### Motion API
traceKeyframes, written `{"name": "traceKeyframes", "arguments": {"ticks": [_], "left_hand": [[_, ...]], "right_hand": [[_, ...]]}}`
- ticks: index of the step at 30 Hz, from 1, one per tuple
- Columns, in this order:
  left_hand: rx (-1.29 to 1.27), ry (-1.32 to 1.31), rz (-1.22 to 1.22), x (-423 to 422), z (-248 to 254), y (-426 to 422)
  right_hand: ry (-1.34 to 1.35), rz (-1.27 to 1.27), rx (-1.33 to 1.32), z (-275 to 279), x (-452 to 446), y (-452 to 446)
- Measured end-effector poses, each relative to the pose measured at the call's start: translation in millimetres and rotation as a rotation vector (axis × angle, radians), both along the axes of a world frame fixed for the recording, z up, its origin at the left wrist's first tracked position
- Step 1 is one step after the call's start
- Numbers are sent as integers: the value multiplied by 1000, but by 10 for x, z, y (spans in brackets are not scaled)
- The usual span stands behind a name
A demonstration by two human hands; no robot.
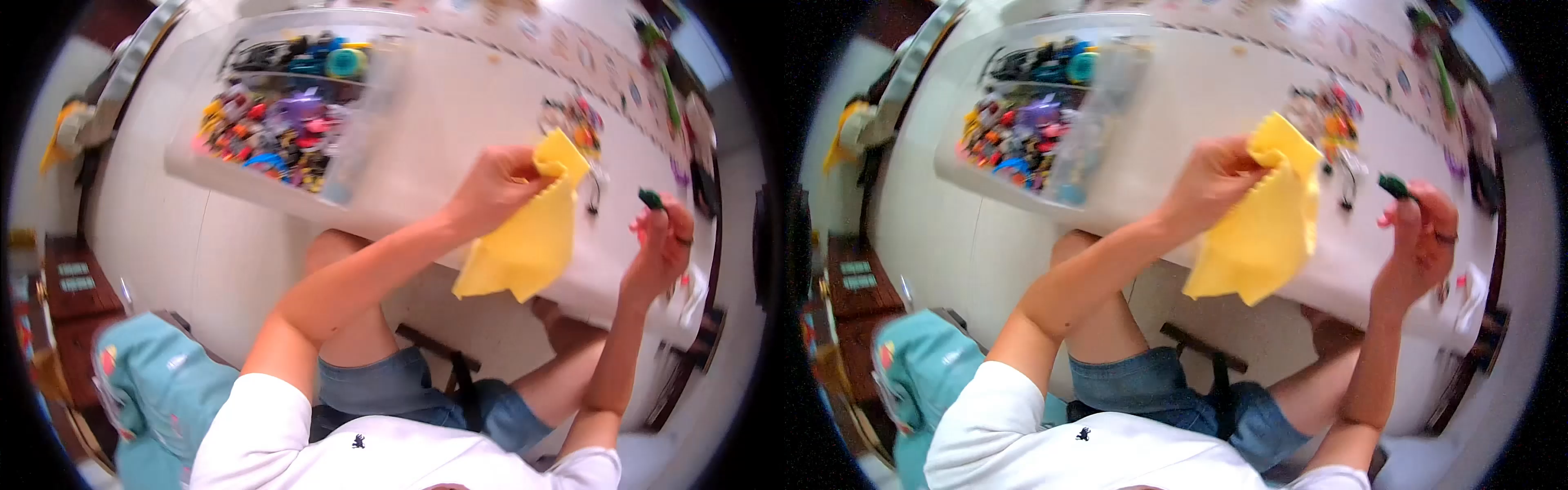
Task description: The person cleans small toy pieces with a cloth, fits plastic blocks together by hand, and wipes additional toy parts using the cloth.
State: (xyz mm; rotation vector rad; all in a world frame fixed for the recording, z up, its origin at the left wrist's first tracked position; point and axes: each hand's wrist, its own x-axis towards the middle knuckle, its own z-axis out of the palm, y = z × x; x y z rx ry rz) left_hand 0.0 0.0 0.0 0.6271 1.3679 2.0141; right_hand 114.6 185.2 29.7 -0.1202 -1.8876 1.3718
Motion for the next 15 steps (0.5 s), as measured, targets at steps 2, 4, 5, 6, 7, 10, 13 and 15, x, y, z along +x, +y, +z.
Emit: {"name": "traceKeyframes", "arguments": {"ticks": [2, 4, 5, 6, 7, 10, 13, 15], "left_hand": [[181, -253, -33, 108, -174, 348], [252, -205, -13, -142, 110, -283], [296, -221, -11, -119, 107, -270], [398, -187, 55, -109, -101, -148], [314, -31, 80, -105, -8, -187], [359, -89, 118, -82, 205, -300], [236, -163, -89, -130, 276, -448], [257, -138, -144, -123, 282, -489]], "right_hand": [[-92, 125, 138, 196, -71, 42], [-125, 297, 410, 662, -558, -967], [-198, 407, 471, 773, -636, -1154], [-156, 434, 535, 814, -720, -1340], [-120, 467, 592, 858, -881, -1510], [8, 586, 643, 865, -1461, -2051], [42, 676, 780, 748, -1942, -2513], [49, 669, 889, 670, -2086, -2744]]}}
